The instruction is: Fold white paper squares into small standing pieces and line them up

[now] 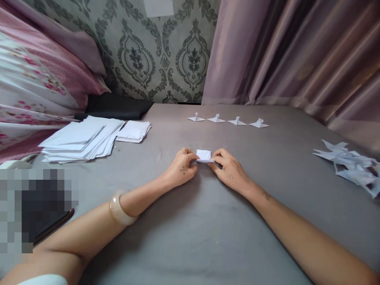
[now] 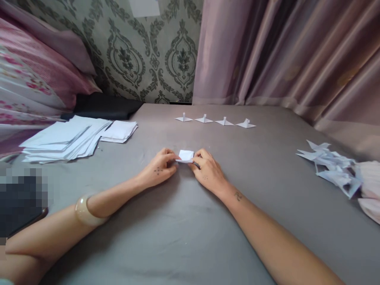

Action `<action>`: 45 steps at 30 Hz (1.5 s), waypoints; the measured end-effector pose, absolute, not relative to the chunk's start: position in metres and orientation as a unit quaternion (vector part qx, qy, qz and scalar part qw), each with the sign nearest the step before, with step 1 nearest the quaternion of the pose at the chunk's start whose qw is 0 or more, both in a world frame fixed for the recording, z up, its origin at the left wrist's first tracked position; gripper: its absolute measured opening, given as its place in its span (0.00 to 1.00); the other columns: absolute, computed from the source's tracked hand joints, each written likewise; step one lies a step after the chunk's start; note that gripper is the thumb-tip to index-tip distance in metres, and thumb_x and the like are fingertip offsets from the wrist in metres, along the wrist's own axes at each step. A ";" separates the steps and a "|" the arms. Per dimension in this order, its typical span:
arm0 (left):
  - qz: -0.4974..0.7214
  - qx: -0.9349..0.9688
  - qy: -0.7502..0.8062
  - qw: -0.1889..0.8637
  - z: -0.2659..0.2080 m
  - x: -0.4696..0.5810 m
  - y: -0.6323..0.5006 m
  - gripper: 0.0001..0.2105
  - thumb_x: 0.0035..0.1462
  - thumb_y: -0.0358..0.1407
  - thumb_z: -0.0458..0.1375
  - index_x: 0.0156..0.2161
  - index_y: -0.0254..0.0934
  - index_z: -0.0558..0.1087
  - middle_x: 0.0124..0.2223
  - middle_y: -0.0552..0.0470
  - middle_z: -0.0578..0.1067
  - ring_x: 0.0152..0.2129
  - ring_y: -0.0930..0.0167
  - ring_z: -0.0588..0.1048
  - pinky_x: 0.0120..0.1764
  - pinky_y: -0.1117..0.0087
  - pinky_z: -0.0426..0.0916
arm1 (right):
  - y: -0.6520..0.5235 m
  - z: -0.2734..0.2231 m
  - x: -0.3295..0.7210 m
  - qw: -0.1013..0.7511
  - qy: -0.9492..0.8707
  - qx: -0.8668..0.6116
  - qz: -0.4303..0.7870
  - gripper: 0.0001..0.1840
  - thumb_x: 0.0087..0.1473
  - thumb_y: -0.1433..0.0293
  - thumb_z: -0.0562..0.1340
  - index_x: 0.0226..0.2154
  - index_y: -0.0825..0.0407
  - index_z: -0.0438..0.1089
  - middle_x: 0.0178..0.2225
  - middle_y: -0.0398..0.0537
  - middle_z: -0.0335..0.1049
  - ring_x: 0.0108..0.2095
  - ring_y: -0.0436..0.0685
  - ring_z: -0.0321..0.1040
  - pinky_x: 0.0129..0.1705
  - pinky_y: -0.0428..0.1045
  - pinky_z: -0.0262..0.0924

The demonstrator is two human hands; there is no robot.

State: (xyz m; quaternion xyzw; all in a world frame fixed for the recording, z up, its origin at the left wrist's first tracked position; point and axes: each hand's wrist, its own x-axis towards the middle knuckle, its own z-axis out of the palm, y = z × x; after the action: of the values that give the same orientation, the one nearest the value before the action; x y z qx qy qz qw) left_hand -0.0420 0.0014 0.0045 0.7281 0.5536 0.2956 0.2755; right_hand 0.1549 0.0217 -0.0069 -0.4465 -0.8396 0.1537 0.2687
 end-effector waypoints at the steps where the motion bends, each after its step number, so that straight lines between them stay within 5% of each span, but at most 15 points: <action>1: 0.296 0.735 0.553 0.258 0.004 -0.043 0.001 0.11 0.50 0.28 0.54 0.39 0.33 0.76 0.40 0.45 0.69 0.33 0.70 0.68 0.38 0.67 0.66 | 0.022 -0.006 0.154 0.270 -0.835 -0.451 0.160 0.10 0.57 0.66 0.57 0.32 0.50 0.74 0.39 0.49 0.67 0.38 0.55 0.65 0.38 0.50 0.59; 7: 0.293 0.700 0.590 0.276 0.002 -0.042 0.011 0.11 0.56 0.38 0.55 0.32 0.33 0.76 0.35 0.46 0.70 0.33 0.68 0.69 0.40 0.65 0.65 | 0.026 -0.005 0.148 0.281 -0.785 -0.505 0.222 0.16 0.57 0.61 0.55 0.26 0.51 0.72 0.41 0.50 0.67 0.32 0.53 0.66 0.36 0.51 0.60; 45: 0.254 0.686 0.639 0.237 0.000 -0.036 0.024 0.12 0.57 0.36 0.52 0.24 0.35 0.67 0.35 0.47 0.69 0.33 0.67 0.69 0.33 0.67 0.63 | 0.040 -0.005 0.138 0.265 -0.722 -0.594 0.236 0.15 0.48 0.58 0.63 0.19 0.50 0.70 0.39 0.49 0.66 0.30 0.52 0.64 0.36 0.52 0.61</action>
State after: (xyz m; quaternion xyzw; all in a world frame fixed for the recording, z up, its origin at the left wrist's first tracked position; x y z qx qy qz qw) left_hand -0.0357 0.0244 -0.0001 0.6862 0.6392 0.2535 0.2370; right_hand 0.1382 0.0400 -0.0048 -0.5937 -0.7220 0.2362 0.2654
